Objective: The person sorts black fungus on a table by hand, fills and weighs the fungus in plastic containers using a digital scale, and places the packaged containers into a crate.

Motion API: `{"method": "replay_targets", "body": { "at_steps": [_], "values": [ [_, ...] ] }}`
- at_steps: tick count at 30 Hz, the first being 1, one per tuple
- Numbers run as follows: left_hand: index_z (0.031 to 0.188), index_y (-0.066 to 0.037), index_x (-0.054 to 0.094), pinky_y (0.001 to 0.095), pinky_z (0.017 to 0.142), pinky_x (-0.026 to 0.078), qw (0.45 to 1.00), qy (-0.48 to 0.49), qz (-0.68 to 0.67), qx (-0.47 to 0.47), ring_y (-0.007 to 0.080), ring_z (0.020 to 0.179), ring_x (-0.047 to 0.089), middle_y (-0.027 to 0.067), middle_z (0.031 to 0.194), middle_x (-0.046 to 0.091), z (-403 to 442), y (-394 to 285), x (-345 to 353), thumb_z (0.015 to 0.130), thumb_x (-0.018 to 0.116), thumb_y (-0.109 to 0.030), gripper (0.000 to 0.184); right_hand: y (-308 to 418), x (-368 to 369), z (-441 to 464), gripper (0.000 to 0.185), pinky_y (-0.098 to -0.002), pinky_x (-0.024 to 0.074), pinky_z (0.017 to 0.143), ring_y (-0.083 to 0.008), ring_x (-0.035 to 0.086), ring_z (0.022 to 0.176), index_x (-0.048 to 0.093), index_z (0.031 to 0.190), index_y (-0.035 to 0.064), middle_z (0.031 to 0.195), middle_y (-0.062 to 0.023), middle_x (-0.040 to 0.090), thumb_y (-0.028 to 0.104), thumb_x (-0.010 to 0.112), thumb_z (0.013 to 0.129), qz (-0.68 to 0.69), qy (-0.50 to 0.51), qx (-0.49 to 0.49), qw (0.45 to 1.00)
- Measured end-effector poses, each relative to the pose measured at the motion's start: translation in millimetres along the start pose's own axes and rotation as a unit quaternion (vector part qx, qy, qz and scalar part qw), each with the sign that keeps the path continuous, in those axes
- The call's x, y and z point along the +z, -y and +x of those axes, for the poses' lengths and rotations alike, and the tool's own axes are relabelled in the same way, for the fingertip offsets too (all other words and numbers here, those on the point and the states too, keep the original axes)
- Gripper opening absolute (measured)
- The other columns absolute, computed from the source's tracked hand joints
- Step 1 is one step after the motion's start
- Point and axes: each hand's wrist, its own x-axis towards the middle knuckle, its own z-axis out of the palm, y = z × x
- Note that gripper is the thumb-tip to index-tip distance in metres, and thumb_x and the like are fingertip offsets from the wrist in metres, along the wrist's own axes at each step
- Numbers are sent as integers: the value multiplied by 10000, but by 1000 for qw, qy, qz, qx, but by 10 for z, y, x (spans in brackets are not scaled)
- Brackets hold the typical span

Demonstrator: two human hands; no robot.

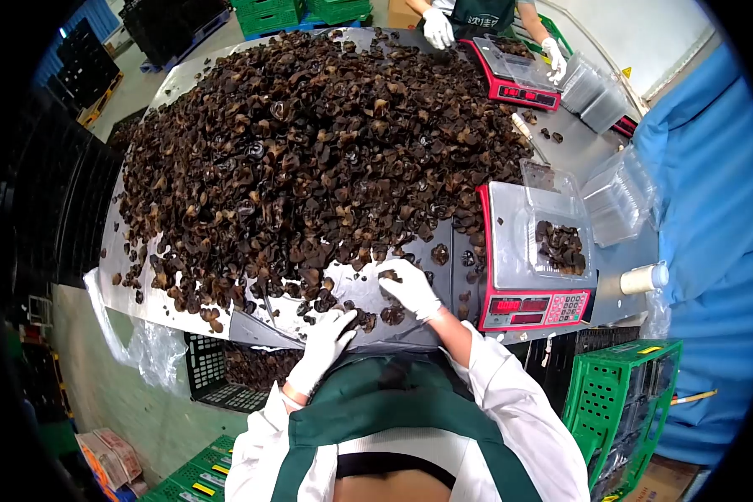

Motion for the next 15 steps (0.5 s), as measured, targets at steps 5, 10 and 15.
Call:
{"method": "replay_targets", "body": {
  "at_steps": [5,10,15],
  "values": [
    [1059,-90,613,354,687,493,998,-43,-38,-13,286,774,600,96,902,573,76,49,70,793,670,-135,276,-157,-165,-86,210,-285,499,741,-153,599,835,590,1104,86,1003,-43,629,153,549,909,449,20,237,861],
    [1048,-24,612,236,649,441,846,30,-458,-272,95,704,512,-1,810,570,175,22,-166,844,647,-117,226,-197,-240,-165,298,-341,523,733,-235,614,953,560,1174,83,1112,-115,623,248,500,934,681,-3,209,702],
    [1176,-46,524,218,639,466,579,-1,-777,-248,104,722,536,61,1012,580,73,131,-204,932,557,-203,291,-230,-336,-165,393,-353,525,704,-266,605,941,518,1253,82,1132,-137,607,332,410,971,747,35,159,645]
  ]
}}
